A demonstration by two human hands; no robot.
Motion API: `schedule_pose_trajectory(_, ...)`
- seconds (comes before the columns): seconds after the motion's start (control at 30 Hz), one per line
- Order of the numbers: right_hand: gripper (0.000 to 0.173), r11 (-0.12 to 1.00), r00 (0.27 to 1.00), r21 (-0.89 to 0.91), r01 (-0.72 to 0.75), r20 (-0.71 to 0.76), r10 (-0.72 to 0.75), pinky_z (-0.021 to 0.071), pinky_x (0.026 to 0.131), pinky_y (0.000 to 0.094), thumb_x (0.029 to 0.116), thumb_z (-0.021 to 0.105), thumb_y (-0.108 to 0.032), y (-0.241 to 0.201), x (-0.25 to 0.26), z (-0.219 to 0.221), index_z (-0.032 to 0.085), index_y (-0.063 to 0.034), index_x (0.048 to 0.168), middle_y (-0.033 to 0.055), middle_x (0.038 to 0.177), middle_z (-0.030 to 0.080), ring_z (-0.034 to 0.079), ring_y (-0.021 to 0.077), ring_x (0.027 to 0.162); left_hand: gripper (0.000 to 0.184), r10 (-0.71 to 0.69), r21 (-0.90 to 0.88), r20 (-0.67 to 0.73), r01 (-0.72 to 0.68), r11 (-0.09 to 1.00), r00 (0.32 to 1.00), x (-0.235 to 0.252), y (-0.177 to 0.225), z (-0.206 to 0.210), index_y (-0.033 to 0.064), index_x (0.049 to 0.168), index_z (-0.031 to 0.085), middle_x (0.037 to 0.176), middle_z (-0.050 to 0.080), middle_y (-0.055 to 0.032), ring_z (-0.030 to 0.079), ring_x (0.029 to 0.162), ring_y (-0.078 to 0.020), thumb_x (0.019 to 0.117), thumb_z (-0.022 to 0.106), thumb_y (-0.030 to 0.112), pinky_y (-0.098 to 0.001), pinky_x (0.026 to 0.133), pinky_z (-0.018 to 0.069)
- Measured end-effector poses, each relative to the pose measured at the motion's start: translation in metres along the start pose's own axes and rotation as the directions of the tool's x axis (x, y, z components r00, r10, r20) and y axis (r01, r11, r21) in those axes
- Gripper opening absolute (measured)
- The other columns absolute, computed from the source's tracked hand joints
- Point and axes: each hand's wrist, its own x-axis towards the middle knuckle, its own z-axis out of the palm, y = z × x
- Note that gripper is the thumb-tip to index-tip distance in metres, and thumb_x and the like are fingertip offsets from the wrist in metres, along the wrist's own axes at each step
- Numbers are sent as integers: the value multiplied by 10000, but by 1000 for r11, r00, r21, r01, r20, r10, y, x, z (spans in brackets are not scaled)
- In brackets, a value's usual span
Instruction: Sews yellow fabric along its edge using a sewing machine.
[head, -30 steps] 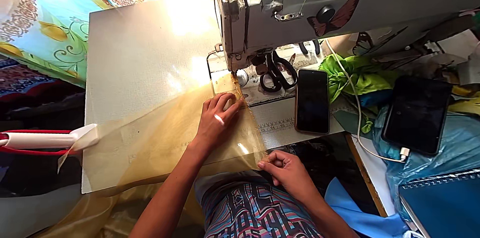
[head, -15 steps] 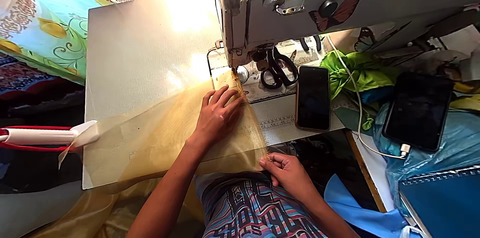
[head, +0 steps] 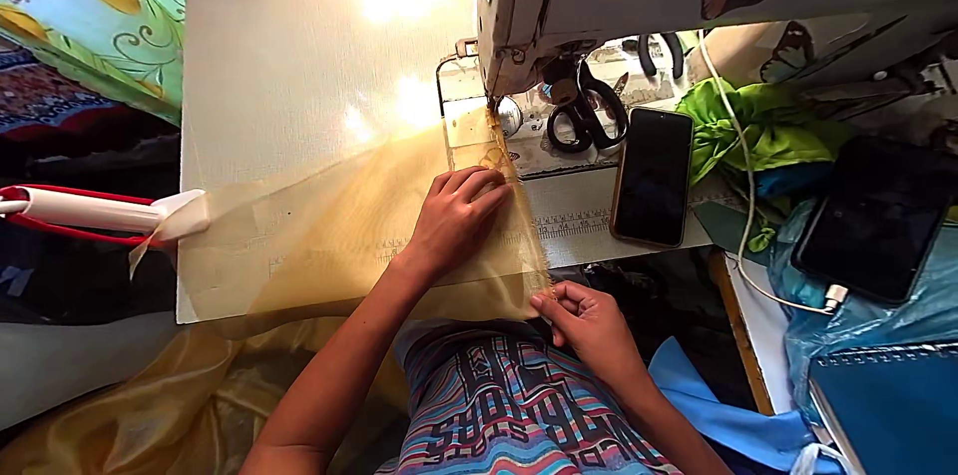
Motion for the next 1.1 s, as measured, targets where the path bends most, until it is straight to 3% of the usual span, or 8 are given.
schedule_pose_trajectory(0.1, 106, 1000, 1000, -19, -6, 11, 6, 450, 449, 128, 985, 654, -126, 0, -1, 0, 684, -61, 907, -71, 624, 621, 528, -27, 466, 292, 25, 46, 16, -25, 999, 1000, 0, 0, 2, 98, 1214, 741, 1302, 669, -147, 592, 1272, -356, 981, 565, 81, -551, 1041, 443)
schedule_pose_trajectory(0.2, 187, 928, 974, -326, 180, -69, -213, 478, 499, 141, 1001, 626, -208, 9, -6, 4, 736, -60, 974, -51, 692, 659, 566, -23, 530, 308, 53, 74, 19, -54, 996, 998, 0, -1, 4, 97, 1218, 744, 1303, 671, -148, 594, 1272, -356, 972, 559, 75, -544, 1033, 448)
schedule_pose_trajectory(0.3, 303, 552, 768, -721, 419, -44, -639, 558, 549, 319, 992, 589, -206, 25, -7, 11, 775, 17, 1076, 93, 725, 735, 693, 186, 587, 316, 87, 112, 19, -88, 990, 996, -1, -3, 7, 86, 1220, 741, 1301, 670, -135, 602, 1258, -324, 972, 546, 74, -506, 1028, 463)
schedule_pose_trajectory(0.4, 310, 354, 646, -814, 461, 34, -762, 492, 492, 303, 992, 585, -169, 26, -8, 14, 765, 32, 1145, 76, 617, 670, 611, 203, 497, 288, 123, 139, 15, -124, 983, 992, 1, -2, 7, 66, 1186, 747, 1339, 652, -146, 606, 1261, -319, 964, 563, 66, -480, 1012, 485)
schedule_pose_trajectory(0.53, 282, 281, 617, -830, 483, 95, -781, 447, 465, 290, 973, 586, -119, 23, -6, 10, 776, 3, 1141, 59, 579, 625, 568, 191, 474, 289, 179, 163, 62, -187, 969, 982, 3, -2, 4, 34, 1201, 721, 1462, 594, -120, 581, 1327, -269, 993, 522, 63, -457, 1032, 477)
schedule_pose_trajectory(0.73, 275, 324, 634, -797, 510, 93, -768, 469, 481, 288, 968, 587, -127, 17, -4, 5, 788, -14, 1118, 59, 598, 646, 587, 187, 490, 229, 294, 92, 108, -304, 948, 950, 16, -9, -6, -4, 1035, 756, 1332, 678, -137, 662, 1216, -280, 971, 538, 19, -427, 972, 544)
schedule_pose_trajectory(0.9, 285, 358, 637, -786, 505, 59, -768, 464, 481, 278, 981, 599, -171, 20, -6, 8, 784, -10, 1126, 51, 604, 655, 576, 172, 483, 233, -189, -181, -17, 182, 966, 982, 15, 15, -12, 36, 926, 769, 986, 680, -119, 665, 779, -207, 977, 687, 248, -366, 691, 575)
schedule_pose_trajectory(1.1, 278, 282, 605, -810, 514, 109, -789, 410, 450, 281, 991, 595, -178, 17, -6, 9, 790, -35, 1128, 31, 544, 585, 524, 172, 452, 356, -602, -258, 364, 698, 668, 711, 31, 46, -16, 34, 846, 658, 662, 638, -59, 632, 573, -161, 929, 769, 363, -371, 591, 554)
